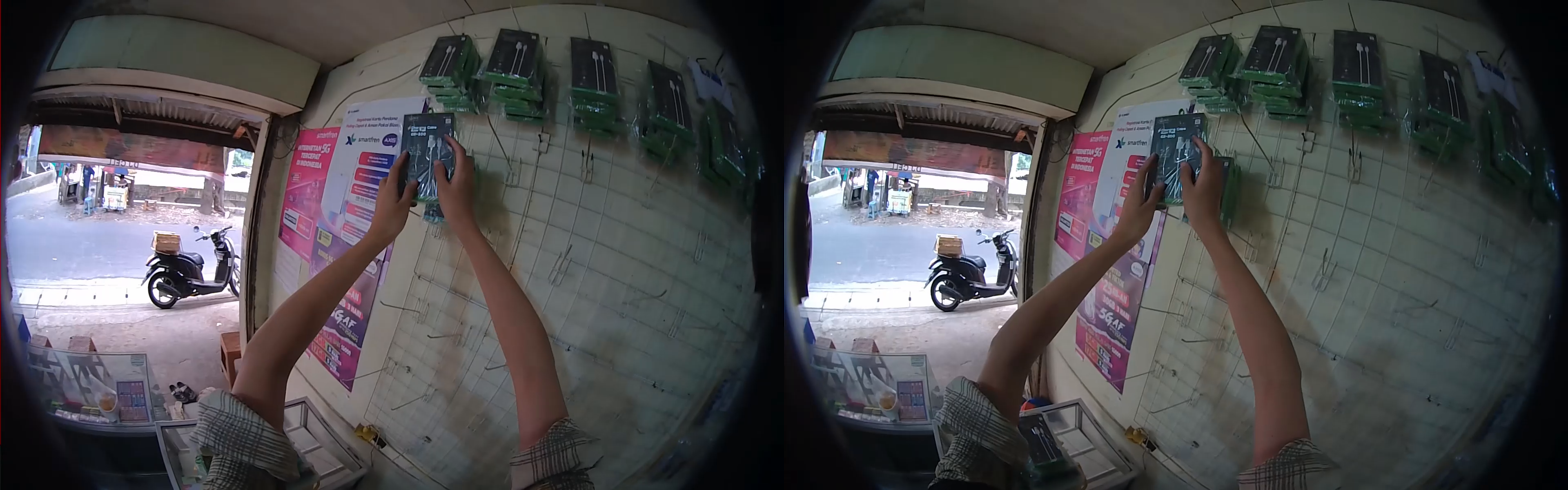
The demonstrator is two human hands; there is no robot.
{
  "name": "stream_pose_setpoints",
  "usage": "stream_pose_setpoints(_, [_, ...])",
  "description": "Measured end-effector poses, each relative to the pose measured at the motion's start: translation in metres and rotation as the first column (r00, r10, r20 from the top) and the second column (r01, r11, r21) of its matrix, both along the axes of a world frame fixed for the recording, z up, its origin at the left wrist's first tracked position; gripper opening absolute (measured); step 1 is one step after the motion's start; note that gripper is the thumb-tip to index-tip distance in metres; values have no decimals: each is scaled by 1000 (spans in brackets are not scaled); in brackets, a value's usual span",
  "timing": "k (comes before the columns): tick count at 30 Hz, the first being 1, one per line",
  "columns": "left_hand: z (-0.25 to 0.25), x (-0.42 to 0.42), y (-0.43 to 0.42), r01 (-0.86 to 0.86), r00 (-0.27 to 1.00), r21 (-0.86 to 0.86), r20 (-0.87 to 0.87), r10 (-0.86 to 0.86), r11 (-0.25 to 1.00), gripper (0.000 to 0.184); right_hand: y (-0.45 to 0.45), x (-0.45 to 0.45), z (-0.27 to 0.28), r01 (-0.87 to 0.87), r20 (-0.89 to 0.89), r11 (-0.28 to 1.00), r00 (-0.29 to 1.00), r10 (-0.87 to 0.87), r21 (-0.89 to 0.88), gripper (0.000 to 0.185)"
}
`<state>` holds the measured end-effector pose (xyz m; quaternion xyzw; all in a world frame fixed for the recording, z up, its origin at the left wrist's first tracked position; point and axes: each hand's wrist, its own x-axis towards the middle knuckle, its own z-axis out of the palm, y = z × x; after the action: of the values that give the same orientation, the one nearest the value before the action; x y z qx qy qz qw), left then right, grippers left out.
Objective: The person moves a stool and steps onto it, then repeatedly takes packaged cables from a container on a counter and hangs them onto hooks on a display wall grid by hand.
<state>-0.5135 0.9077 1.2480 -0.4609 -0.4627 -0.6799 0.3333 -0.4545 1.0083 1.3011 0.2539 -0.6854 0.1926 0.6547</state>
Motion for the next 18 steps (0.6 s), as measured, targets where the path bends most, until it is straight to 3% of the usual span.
stream_pose_setpoints(2, [10, -11, 4, 15, 1000, 29, -13, -14, 999, 49, 2, -10, 10, -1, -46, 1000, 999, 1, 14, 43])
stream_pose_setpoints(6, [25, -27, 13, 13, 995, 77, -96, -6, 997, 49, 7, -20, 26, 50, 37, 998, 998, -49, -44, 43])
stream_pose_setpoints(9, [27, -31, 18, -25, 1000, 44, 1, 25, 999, 50, 11, -29, 32, 92, 66, 995, 994, -89, -40, 44])
stream_pose_setpoints(12, [24, -29, 19, 54, 997, 79, 55, -59, 995, 50, 12, -34, 29, 124, 57, 992, 991, -123, -22, 45])
stream_pose_setpoints(14, [21, -28, 17, 103, 991, 8, 80, -103, 995, 49, 12, -37, 26, 131, 40, 991, 991, -131, -20, 45])
stream_pose_setpoints(18, [12, -41, 30, -6, 999, 73, 53, 2, 997, 48, 21, -43, 16, 116, 71, 992, 991, -112, -58, 47])
